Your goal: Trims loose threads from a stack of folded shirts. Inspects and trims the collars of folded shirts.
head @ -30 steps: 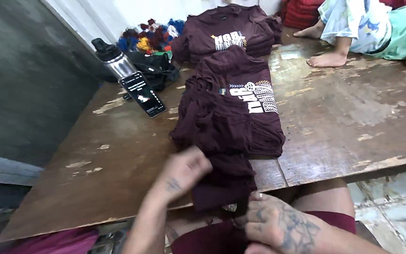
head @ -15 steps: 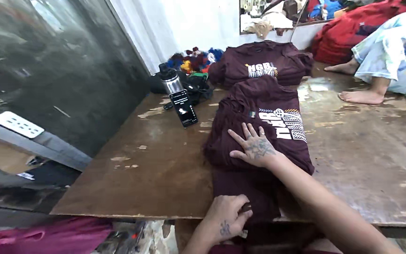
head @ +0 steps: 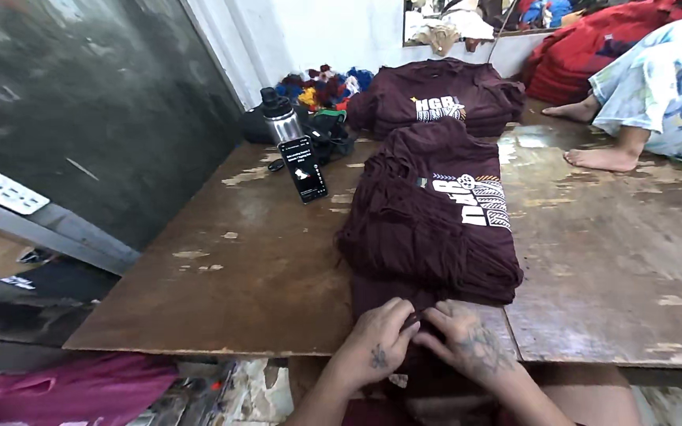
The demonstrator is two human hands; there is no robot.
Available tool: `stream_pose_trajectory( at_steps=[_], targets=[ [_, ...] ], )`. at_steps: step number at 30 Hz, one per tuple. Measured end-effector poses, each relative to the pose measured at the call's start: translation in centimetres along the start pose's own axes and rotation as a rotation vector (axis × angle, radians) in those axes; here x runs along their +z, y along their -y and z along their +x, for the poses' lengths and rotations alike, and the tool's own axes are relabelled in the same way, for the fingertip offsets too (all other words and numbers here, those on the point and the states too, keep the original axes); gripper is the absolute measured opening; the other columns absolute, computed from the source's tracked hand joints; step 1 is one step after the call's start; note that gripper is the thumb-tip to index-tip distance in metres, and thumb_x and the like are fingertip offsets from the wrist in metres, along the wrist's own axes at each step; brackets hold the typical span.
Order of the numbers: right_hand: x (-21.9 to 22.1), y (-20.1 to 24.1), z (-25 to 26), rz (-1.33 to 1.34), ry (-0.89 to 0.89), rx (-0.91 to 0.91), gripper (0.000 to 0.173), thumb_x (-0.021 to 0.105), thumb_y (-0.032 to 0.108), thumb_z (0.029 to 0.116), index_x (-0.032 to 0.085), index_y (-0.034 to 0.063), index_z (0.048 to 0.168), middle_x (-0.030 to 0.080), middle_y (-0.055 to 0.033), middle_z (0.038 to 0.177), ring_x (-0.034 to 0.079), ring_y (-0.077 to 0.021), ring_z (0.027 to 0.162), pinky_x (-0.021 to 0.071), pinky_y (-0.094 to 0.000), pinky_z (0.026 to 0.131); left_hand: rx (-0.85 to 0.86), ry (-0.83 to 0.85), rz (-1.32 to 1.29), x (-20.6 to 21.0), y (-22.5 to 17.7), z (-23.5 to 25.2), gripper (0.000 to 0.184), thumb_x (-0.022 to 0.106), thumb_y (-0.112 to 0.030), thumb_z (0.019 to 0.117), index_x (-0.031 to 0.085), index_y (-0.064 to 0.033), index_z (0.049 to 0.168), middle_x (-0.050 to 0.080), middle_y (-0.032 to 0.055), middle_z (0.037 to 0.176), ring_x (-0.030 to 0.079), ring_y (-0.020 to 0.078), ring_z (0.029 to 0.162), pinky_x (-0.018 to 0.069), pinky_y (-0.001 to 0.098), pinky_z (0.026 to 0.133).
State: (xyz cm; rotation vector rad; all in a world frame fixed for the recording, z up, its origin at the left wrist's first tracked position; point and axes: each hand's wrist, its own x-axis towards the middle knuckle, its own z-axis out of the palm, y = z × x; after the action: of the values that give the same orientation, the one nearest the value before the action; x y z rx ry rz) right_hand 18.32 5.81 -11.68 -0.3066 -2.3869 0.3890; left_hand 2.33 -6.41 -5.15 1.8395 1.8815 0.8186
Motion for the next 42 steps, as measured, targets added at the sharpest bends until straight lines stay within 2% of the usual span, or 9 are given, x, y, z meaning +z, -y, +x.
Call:
stream_pose_trajectory(
  at_steps=[2,4,9,12,16,21,29,37,42],
  targets=[
    [-1.1,-0.1,1.2,-0.009,0.005,0.085,0.018,0.071,0.013,0.0820,0.075,0.0025,0.095,0.069,-0.0171,0.086,0.071,-0.0314,0.068,0.0593,-0.0471,0.055,0.126,-0.237,0.187,0.9,-0.7,0.2,0.011,0.062,-0.010,0.0923,0.067,-0.0003,0.095,0.068,0.0117,0.073,0.070,0.0262,0.065,0.0559,0.0443,0.056],
    [-2.5,-1.0,1.0,-0.038,-0.061,0.083,0.019,0.069,0.004,0.0693,0.070,0.0024,0.088,0.066,-0.0184,0.089,0.069,-0.0324,0.070,0.0575,-0.0470,0.053,0.211,-0.267,0.199,0.5,-0.3,-0.7,0.010,0.065,-0.014,0.0913,0.068,-0.0044,0.091,0.066,0.0070,0.068,0.066,0.0211,0.059,0.0534,0.0391,0.052],
    [-2.0,-2.6,-3.5,-0.059,-0.031,-0.107,0.022,0.065,0.021,0.0820,0.077,0.0118,0.097,0.069,-0.0100,0.088,0.070,-0.0263,0.080,0.0586,-0.0416,0.067,-0.223,0.331,0.175,-1.7,0.3,-1.2,0.034,0.058,-0.033,0.1034,0.071,-0.0015,0.100,0.070,0.0188,0.083,0.070,0.0377,0.082,0.0522,0.0604,0.076],
    [-2.5,-1.7,-3.2,0.006,-0.042,-0.103,0.022,0.064,0.024,0.0922,0.077,0.0123,0.106,0.072,-0.0167,0.104,0.072,-0.0297,0.094,0.0604,-0.0416,0.079,-0.101,0.011,-0.036,0.0,-0.4,0.6,0.037,0.055,-0.034,0.1014,0.073,-0.0023,0.098,0.066,0.0084,0.073,0.063,0.0199,0.064,0.0519,0.0413,0.061],
    [-3.2,-3.0,-6.9,0.028,-0.187,-0.130,0.016,0.059,0.015,0.0987,0.074,0.0092,0.097,0.066,-0.0076,0.079,0.065,-0.0175,0.072,0.0547,-0.0268,0.068,-0.094,-0.048,-0.341,2.3,0.5,1.8,0.054,0.043,-0.042,0.1061,0.053,0.0031,0.134,0.062,0.0015,0.083,0.053,0.0055,0.065,0.0477,0.0263,0.060],
    [-5.3,-2.2,-8.5,-0.003,-0.055,0.025,0.023,0.053,0.024,0.1014,0.071,0.0096,0.097,0.067,-0.0069,0.081,0.066,-0.0168,0.067,0.0541,-0.0291,0.056,-0.025,-0.249,-0.625,2.8,1.2,1.8,0.036,0.040,-0.016,0.1013,0.046,0.0045,0.131,0.052,-0.0134,0.076,0.045,-0.0064,0.059,0.0370,0.0121,0.052],
    [-2.7,-1.3,-3.9,-0.027,-0.083,0.145,0.025,0.064,0.029,0.0936,0.072,0.0058,0.092,0.071,-0.0138,0.086,0.070,-0.0325,0.079,0.0546,-0.0474,0.071,-0.055,-0.157,-0.649,5.4,-0.9,3.1,0.038,0.048,-0.012,0.1021,0.045,0.0104,0.133,0.061,-0.0055,0.088,0.057,-0.0015,0.066,0.0494,0.0169,0.057],
    [-3.6,-2.5,-5.1,0.059,-0.079,0.078,0.019,0.051,0.012,0.0994,0.065,0.0066,0.089,0.066,-0.0109,0.080,0.066,-0.0284,0.078,0.0524,-0.0422,0.078,0.025,-0.002,-0.205,4.6,-0.4,2.4,0.040,0.055,-0.016,0.0956,0.065,0.0036,0.129,0.071,0.0113,0.110,0.066,0.0111,0.094,0.0544,0.0263,0.085],
    [-4.0,-2.8,-5.7,0.157,-0.087,0.069,0.021,0.046,0.015,0.1027,0.063,0.0071,0.092,0.064,-0.0109,0.082,0.065,-0.0274,0.082,0.0503,-0.0404,0.085,0.154,0.079,-0.009,4.0,-0.5,1.8,0.035,0.061,-0.012,0.0901,0.072,-0.0025,0.121,0.071,0.0138,0.107,0.070,0.0239,0.087,0.0583,0.0393,0.075]
  ],
)
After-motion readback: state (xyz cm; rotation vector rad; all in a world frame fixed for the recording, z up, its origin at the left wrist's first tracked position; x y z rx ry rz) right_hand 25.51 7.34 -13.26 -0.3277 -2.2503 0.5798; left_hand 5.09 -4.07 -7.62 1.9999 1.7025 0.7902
